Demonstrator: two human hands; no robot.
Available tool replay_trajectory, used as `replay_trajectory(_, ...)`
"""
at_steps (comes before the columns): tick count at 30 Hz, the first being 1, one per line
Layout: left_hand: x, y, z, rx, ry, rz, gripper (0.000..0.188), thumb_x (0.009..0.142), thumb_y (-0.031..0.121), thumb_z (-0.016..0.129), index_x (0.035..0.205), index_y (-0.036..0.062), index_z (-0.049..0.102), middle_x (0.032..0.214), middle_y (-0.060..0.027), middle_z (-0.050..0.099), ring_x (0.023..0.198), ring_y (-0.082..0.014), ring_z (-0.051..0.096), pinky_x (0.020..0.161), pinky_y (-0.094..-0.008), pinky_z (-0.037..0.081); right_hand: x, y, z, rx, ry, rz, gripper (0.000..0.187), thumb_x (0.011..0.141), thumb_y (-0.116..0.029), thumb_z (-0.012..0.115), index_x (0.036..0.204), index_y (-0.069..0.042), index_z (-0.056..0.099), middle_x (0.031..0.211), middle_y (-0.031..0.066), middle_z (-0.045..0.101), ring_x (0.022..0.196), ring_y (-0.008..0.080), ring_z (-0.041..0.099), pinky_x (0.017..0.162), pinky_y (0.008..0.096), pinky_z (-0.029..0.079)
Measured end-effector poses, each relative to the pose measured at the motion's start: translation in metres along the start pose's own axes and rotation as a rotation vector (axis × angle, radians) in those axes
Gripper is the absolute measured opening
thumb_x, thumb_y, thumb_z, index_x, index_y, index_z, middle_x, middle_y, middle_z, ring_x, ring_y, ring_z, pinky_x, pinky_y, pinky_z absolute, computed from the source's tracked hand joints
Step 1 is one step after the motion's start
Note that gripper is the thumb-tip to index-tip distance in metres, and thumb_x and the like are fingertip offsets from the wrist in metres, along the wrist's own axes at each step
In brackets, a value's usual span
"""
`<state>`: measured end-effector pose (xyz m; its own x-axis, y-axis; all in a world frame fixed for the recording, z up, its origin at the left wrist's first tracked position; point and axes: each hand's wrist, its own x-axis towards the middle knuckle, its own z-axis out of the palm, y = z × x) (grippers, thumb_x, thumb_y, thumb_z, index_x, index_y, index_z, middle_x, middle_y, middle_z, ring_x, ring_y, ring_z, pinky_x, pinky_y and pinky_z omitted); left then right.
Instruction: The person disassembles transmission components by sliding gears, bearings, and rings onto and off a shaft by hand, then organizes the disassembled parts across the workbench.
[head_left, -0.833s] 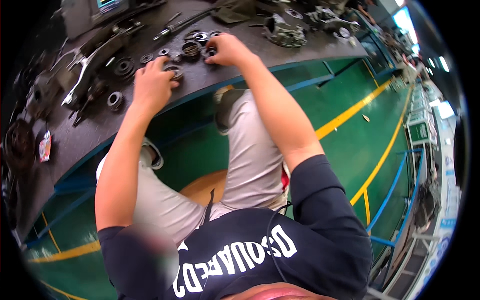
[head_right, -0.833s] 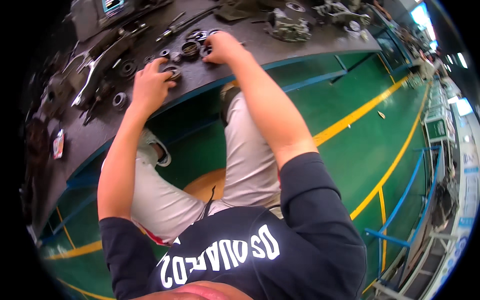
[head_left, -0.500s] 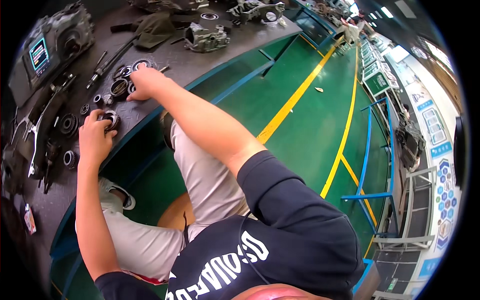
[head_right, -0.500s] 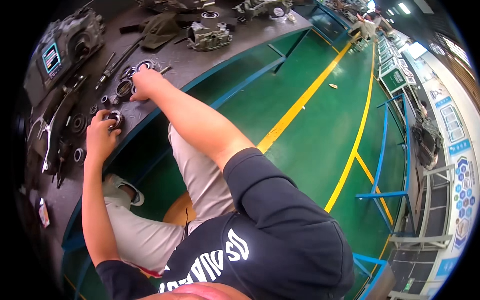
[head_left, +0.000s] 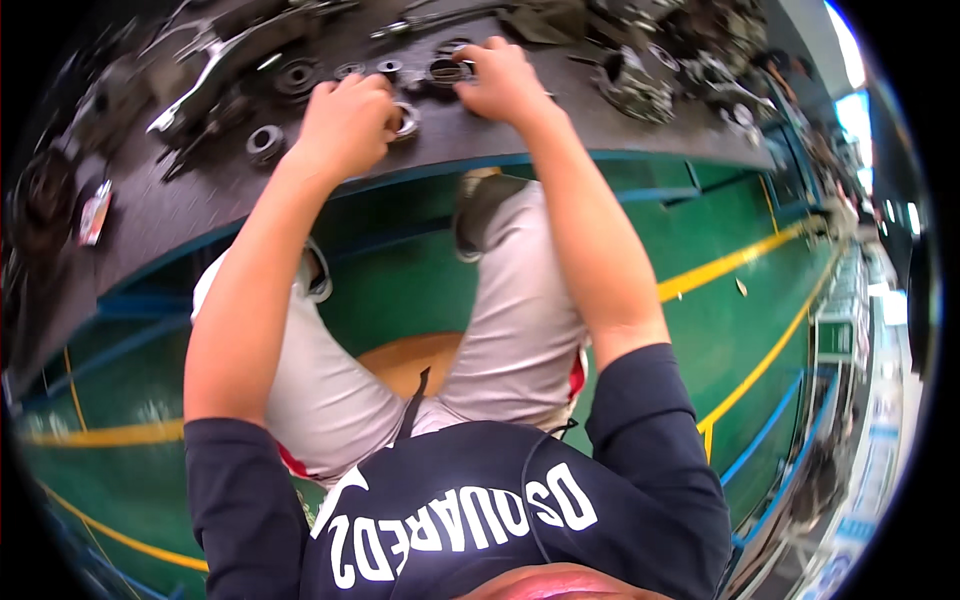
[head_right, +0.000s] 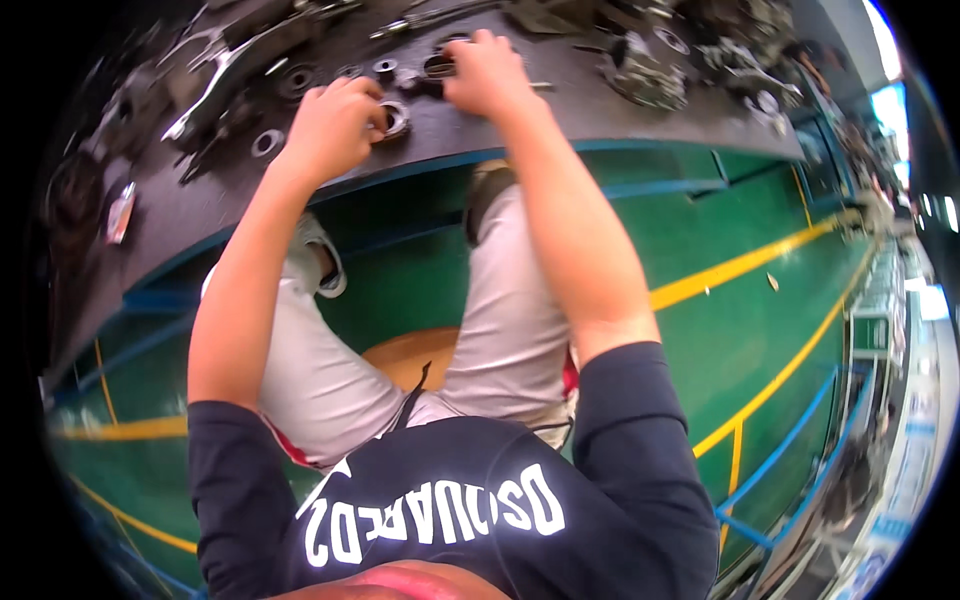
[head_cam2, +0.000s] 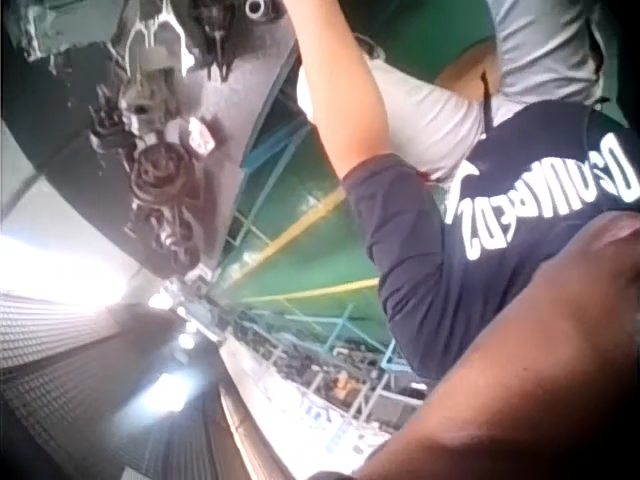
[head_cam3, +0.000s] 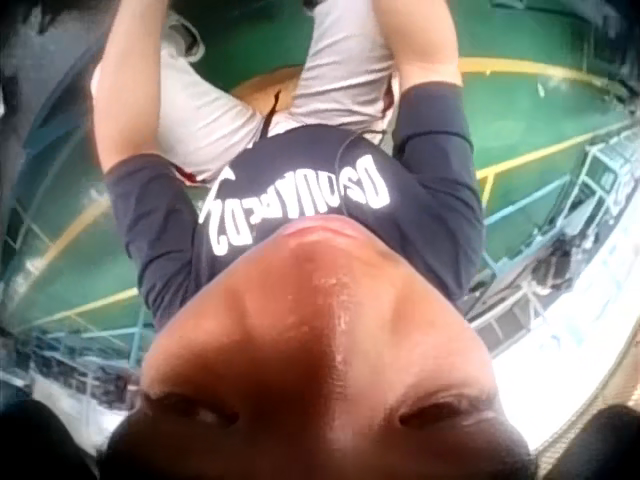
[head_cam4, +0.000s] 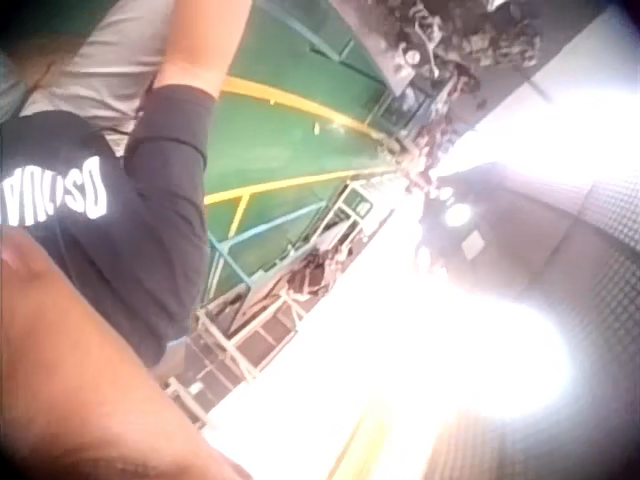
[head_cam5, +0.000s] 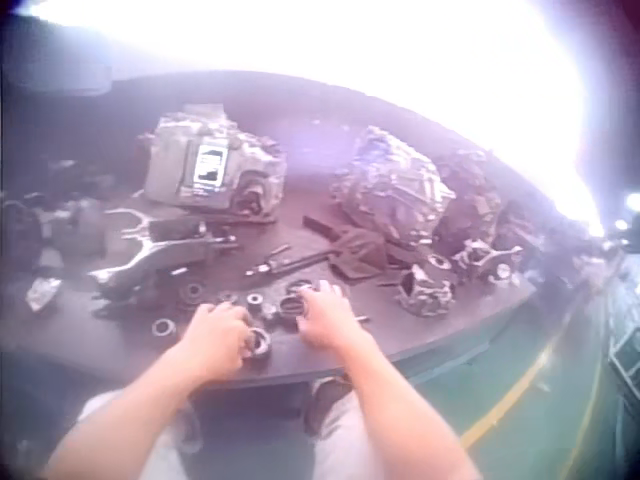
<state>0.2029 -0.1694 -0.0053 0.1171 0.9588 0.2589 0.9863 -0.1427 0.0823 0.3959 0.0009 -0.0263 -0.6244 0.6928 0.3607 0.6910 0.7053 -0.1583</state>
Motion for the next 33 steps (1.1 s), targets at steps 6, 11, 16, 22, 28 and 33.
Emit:
replay_trajectory(6, -0.012, -0.037, 0.002, 0.056, -0.071, -0.117, 0.011, 0.087, 0.014, 0.08, 0.097, 0.018, 0.084, 0.119, -0.0028, 0.07, 0.122, -0.0277, 0.063, 0.105, -0.0535, 0.046, 0.036, -0.01, 0.039, 0.111, 0.082, -0.199, 0.046, 0.089, -0.036, 0.079, 0.131, -0.019, 0.075, 0.129, 0.0155, 0.066, 0.127, 0.038, 0.059, 0.109, 0.0478, 0.051)
replay_trajectory(11, -0.018, -0.042, 0.004, -0.147, -0.101, -0.185, 0.015, 0.09, 0.019, 0.081, 0.105, 0.02, 0.083, 0.124, -0.0035, 0.069, 0.125, -0.0287, 0.062, 0.11, -0.0569, 0.044, 0.036, -0.02, 0.051, 0.122, -0.09, -0.305, 0.047, 0.09, -0.048, 0.082, 0.127, -0.02, 0.079, 0.138, 0.0075, 0.069, 0.135, 0.0349, 0.053, 0.116, 0.0551, 0.039)
replay_trajectory(16, -0.015, -0.033, -0.01, -0.094, -0.134, -0.201, 0.022, 0.09, 0.023, 0.082, 0.111, 0.0214, 0.082, 0.128, -0.0036, 0.068, 0.13, -0.0281, 0.061, 0.113, -0.06, 0.041, 0.044, -0.015, 0.044, 0.135, -0.082, -0.327, 0.045, 0.088, -0.041, 0.085, 0.124, -0.016, 0.078, 0.128, 0.0096, 0.073, 0.126, 0.0331, 0.061, 0.112, 0.0483, 0.045)
replay_trajectory(22, -0.027, -0.05, -0.02, -0.142, -0.015, -0.302, 0.038, 0.088, 0.019, 0.083, 0.126, 0.0164, 0.077, 0.128, -0.0081, 0.07, 0.124, -0.0298, 0.067, 0.107, -0.0404, 0.053, 0.026, -0.047, 0.018, 0.728, -0.155, -0.301, 0.03, 0.084, -0.01, 0.088, 0.111, -0.003, 0.075, 0.109, 0.0103, 0.075, 0.099, 0.0196, 0.075, 0.091, 0.0322, 0.06)
replay_trajectory(28, -0.022, -0.056, -0.019, -0.196, -0.032, -0.323, 0.041, 0.088, 0.021, 0.082, 0.127, 0.012, 0.075, 0.127, -0.0102, 0.069, 0.122, -0.032, 0.066, 0.106, -0.0403, 0.052, 0.013, -0.062, 0.013, 0.785, -0.282, -0.379, 0.029, 0.083, -0.008, 0.082, 0.111, -0.003, 0.074, 0.104, 0.009, 0.078, 0.099, 0.0198, 0.074, 0.095, 0.0346, 0.058)
replay_trajectory(33, -0.02, -0.052, -0.017, -0.235, -0.044, -0.324, 0.041, 0.087, 0.021, 0.082, 0.127, 0.0112, 0.075, 0.126, -0.0108, 0.069, 0.123, -0.0326, 0.066, 0.107, -0.0407, 0.051, 0.014, -0.071, 0.014, 0.76, -0.304, -0.41, 0.034, 0.082, -0.009, 0.08, 0.116, -0.004, 0.075, 0.108, 0.0094, 0.079, 0.101, 0.0216, 0.073, 0.095, 0.0365, 0.058)
